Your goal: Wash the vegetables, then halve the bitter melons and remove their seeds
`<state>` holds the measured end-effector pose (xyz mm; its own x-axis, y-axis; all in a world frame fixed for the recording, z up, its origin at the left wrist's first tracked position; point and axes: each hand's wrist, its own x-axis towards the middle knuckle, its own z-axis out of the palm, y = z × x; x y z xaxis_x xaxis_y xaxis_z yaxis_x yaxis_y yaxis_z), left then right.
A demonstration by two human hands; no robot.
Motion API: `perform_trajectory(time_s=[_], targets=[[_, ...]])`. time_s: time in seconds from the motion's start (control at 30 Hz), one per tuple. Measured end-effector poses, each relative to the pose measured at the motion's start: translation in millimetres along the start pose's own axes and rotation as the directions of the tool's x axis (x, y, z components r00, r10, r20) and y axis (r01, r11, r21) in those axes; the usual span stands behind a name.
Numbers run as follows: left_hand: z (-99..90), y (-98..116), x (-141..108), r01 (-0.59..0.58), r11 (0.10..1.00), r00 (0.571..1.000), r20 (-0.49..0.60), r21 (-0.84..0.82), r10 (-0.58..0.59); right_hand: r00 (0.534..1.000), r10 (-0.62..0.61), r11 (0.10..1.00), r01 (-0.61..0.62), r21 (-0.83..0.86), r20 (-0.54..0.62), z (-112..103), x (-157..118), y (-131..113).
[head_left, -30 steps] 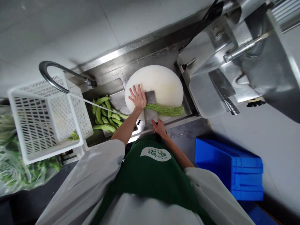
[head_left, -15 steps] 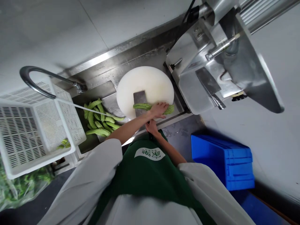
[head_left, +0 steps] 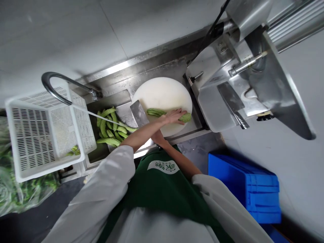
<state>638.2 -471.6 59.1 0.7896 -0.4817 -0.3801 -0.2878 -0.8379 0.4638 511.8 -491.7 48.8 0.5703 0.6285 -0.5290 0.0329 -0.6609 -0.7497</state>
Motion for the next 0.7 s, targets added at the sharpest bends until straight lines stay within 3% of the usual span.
perform_trajectory(time_s=[0.1, 0.17, 0.2, 0.27, 0.37, 0.43, 0.5, 0.63, 0.7], targets=[[-45.3, -19, -7, 0.061, 0.986, 0.985, -0.150, -0.156, -0.085, 0.998, -0.054, 0.988, 0.049, -0.147, -0.030, -18, -5, 6], [-76.3, -35, -26, 0.064, 0.971, 0.926, -0.350, -0.229, -0.143, 0.995, -0.095, 0.961, 0.087, -0.262, -0.017, -34, -13, 14], [-90.5, -43, -41, 0.068, 0.965, 0.867, -0.463, -0.252, -0.182, 0.994, -0.110, 0.947, 0.106, -0.304, 0.003, -42, -18, 19], [-112.6, -58, -82, 0.090, 0.952, 0.711, -0.651, -0.291, -0.266, 0.992, -0.120, 0.929, 0.129, -0.347, 0.047, -61, -29, 34], [-116.6, -67, -149, 0.064, 0.941, 0.514, -0.797, -0.332, -0.316, 0.991, -0.106, 0.903, 0.131, -0.410, 0.082, -90, -45, 60], [-93.2, -60, -178, 0.071, 0.941, 0.426, -0.843, -0.332, -0.329, 0.993, -0.089, 0.878, 0.114, -0.466, 0.076, -109, -52, 75], [-51.5, -48, -185, 0.162, 0.932, 0.380, -0.851, -0.325, -0.363, 0.998, -0.056, 0.851, 0.067, -0.521, 0.038, -128, -54, 85], [47.4, -20, -155, 0.416, 0.801, 0.389, -0.712, -0.430, -0.584, 0.998, -0.009, 0.803, -0.032, -0.595, -0.066, -159, -45, 83], [83.1, -9, -136, 0.488, 0.751, 0.469, -0.592, -0.444, -0.655, 0.996, 0.012, 0.789, -0.062, -0.612, -0.086, -168, -38, 75]])
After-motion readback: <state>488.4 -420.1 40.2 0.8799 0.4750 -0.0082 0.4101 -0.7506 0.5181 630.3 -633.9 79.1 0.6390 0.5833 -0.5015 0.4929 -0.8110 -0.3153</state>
